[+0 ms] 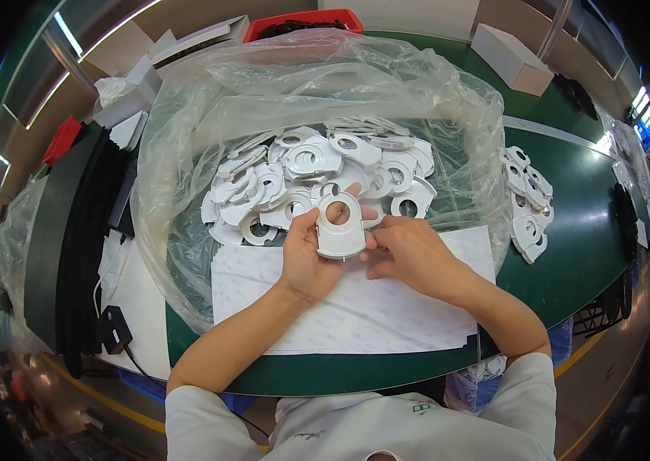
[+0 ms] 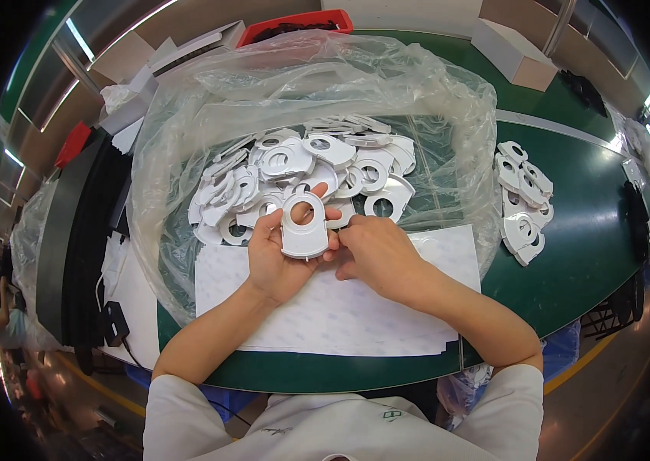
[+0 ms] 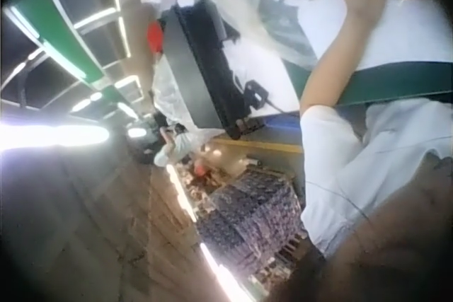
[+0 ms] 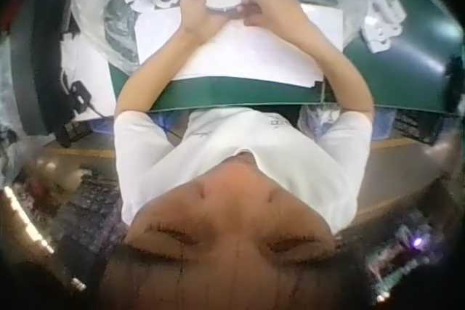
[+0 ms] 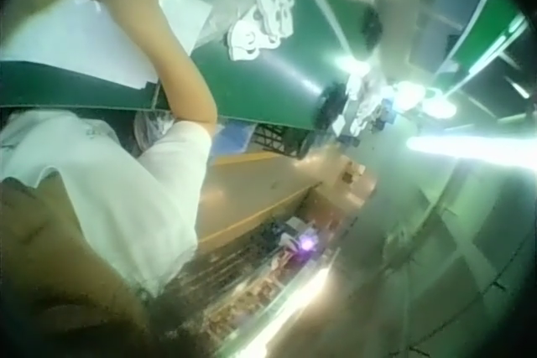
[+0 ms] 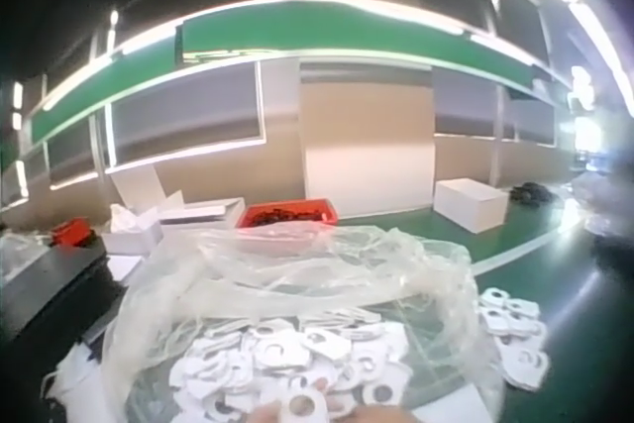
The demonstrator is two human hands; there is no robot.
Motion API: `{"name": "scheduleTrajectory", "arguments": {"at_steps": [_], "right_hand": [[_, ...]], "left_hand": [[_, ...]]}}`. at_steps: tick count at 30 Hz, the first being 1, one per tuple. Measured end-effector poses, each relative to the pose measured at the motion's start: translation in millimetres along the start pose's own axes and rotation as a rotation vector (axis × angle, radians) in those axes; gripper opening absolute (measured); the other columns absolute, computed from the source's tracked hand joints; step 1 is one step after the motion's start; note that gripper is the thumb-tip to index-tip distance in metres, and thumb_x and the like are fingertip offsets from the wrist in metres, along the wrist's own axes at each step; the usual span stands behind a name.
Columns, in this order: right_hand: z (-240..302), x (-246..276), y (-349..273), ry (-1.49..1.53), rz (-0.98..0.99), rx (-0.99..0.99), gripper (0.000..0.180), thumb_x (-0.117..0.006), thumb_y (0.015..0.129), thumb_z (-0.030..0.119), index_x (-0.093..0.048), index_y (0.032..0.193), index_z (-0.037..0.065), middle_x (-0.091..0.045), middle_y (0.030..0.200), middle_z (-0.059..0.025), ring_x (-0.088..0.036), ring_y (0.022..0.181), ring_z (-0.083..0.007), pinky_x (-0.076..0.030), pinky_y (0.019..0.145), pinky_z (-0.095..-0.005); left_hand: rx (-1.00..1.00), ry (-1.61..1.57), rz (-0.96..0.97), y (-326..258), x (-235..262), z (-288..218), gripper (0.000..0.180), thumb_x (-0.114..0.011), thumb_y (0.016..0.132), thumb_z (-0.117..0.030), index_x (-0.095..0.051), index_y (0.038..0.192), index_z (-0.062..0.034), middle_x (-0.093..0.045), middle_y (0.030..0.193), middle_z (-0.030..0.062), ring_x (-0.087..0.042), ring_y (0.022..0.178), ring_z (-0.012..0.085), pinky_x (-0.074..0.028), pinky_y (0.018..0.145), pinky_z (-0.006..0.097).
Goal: The person peels circular adhesive labels from a sheet and applies them by hand to white circular components.
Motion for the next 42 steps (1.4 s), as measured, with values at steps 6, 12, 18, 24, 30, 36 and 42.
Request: {"name": "scheduleTrajectory", "arguments": {"at_steps": [6, 12, 18, 24, 30, 36, 42], "right_hand": [[-8.1, -6.2, -1.3, -0.097, 0.059, -0.094, 0.028, -0.08, 0.064, 0.017, -0.067, 0.087, 0.007, -0.063, 0.087, -0.0102, -0.06, 0.084, -0.0293, -0.047, 0.073, -0.0392], [7.4, -3.5, -5.7, -0.122, -0.029, -0.019, 0.025, -0.078, 0.066, 0.015, -0.068, 0.087, 0.004, -0.062, 0.087, -0.0117, -0.062, 0.081, -0.0305, -0.051, 0.069, -0.0398], [35.0, -24.3, -26.9, -0.555, -0.102, 0.013, 0.015, -0.067, 0.073, 0.011, -0.067, 0.083, 0.001, -0.057, 0.085, -0.0098, -0.057, 0.087, -0.0246, -0.052, 0.061, -0.0369], [55.5, 22.1, -35.6, -0.307, -0.084, 0.151, 0.02, -0.068, 0.079, 0.018, -0.064, 0.069, 0.002, -0.056, 0.082, -0.0079, -0.057, 0.084, -0.0209, -0.05, 0.056, -0.0351], [32.8, 92.6, -28.3, 0.254, -0.291, 0.013, 0.027, -0.07, 0.082, 0.025, -0.063, 0.068, 0.003, -0.056, 0.067, -0.0066, -0.049, 0.056, -0.0183, -0.039, 0.052, -0.0286], [-3.0, 89.4, -12.4, 0.472, -0.338, -0.051, 0.022, -0.066, 0.088, 0.023, -0.067, 0.084, 0.001, -0.061, 0.075, -0.0029, -0.052, 0.065, -0.0093, -0.04, 0.055, -0.0249], [-20.1, 95.1, -10.8, 0.666, -0.4, -0.076, 0.025, -0.063, 0.091, 0.025, -0.064, 0.09, 0.0, -0.06, 0.079, 0.0005, -0.052, 0.071, -0.0053, -0.042, 0.058, -0.0208]], "left_hand": [[-0.015, -0.047, -0.049, 1.5, -1.4, 0.7, 0.06, -0.028, 0.095, -0.042, -0.034, 0.142, -0.0055, -0.057, 0.112, 0.0171, -0.059, 0.091, 0.026, -0.045, 0.072, 0.036], [0.009, 0.034, -0.127, 0.4, 9.3, 2.4, 0.064, -0.02, 0.097, -0.057, -0.041, 0.134, -0.0095, -0.057, 0.098, 0.0101, -0.054, 0.083, 0.0205, -0.041, 0.062, 0.029], [0.007, -0.011, -0.158, 1.6, 16.6, 6.4, 0.063, -0.017, 0.099, -0.054, -0.043, 0.132, -0.0069, -0.059, 0.102, 0.0131, -0.057, 0.087, 0.0228, -0.045, 0.068, 0.033], [-0.012, 0.075, -0.204, 1.6, 11.4, 4.0, 0.063, -0.016, 0.1, -0.053, -0.042, 0.133, -0.0054, -0.057, 0.109, 0.0152, -0.058, 0.092, 0.0246, -0.047, 0.072, 0.035], [0.023, 0.142, -0.217, 1.0, 10.5, 5.5, 0.063, -0.016, 0.1, -0.053, -0.043, 0.131, -0.0052, -0.058, 0.108, 0.0148, -0.059, 0.089, 0.0238, -0.046, 0.071, 0.034], [0.019, 0.125, -0.115, 1.5, 5.1, 5.2, 0.063, -0.019, 0.098, -0.055, -0.048, 0.122, -0.0053, -0.061, 0.099, 0.0142, -0.06, 0.082, 0.0232, -0.043, 0.062, 0.031], [0.004, 0.194, -0.163, -3.7, 8.8, 7.8, 0.062, -0.027, 0.093, -0.056, -0.048, 0.123, -0.0053, -0.061, 0.094, 0.0138, -0.059, 0.077, 0.023, -0.041, 0.056, 0.029]]}}
Point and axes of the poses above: each hand's wrist, its own y-axis towards the middle knuckle, its own x-axis out of the back of the hand, z = x × y, the point moved 9 cm from there along y, towards the middle knuckle
